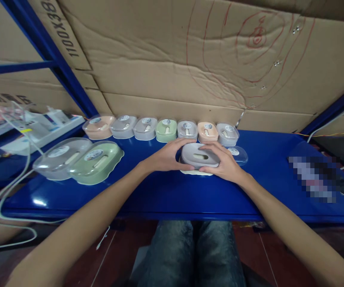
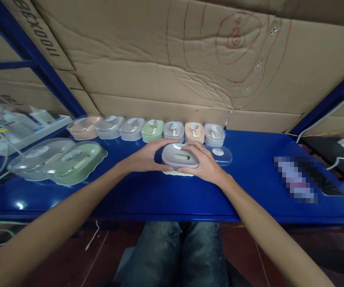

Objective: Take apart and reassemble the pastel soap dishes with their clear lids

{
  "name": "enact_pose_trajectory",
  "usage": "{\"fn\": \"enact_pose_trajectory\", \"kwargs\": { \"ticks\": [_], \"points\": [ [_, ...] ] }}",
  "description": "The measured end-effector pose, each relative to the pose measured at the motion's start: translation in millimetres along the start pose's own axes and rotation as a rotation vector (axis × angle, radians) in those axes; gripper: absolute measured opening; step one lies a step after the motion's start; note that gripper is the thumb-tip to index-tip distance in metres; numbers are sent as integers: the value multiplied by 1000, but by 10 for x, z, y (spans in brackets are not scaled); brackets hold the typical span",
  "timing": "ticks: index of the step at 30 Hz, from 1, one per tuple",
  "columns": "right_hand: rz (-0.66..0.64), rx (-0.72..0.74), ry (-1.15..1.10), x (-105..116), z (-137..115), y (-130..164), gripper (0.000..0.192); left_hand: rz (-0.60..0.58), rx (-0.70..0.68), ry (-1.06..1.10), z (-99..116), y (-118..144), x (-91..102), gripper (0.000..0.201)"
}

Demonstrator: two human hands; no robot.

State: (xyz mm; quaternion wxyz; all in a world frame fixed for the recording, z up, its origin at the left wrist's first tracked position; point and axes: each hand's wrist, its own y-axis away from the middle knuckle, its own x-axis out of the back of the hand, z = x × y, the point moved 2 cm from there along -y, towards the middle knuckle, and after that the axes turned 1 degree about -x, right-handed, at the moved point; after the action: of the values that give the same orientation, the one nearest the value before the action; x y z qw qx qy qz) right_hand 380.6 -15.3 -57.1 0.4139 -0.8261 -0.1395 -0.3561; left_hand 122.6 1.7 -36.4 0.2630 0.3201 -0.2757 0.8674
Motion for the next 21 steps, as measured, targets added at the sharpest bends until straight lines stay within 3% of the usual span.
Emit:
{"fn": "enact_pose_trajectory", "kwargs": {
  "ticks": [21],
  "points": [
    [-74,10,-33,-77,-3,12,70,-89,-1,-37,-1,15,-4,94]
  ]
}}
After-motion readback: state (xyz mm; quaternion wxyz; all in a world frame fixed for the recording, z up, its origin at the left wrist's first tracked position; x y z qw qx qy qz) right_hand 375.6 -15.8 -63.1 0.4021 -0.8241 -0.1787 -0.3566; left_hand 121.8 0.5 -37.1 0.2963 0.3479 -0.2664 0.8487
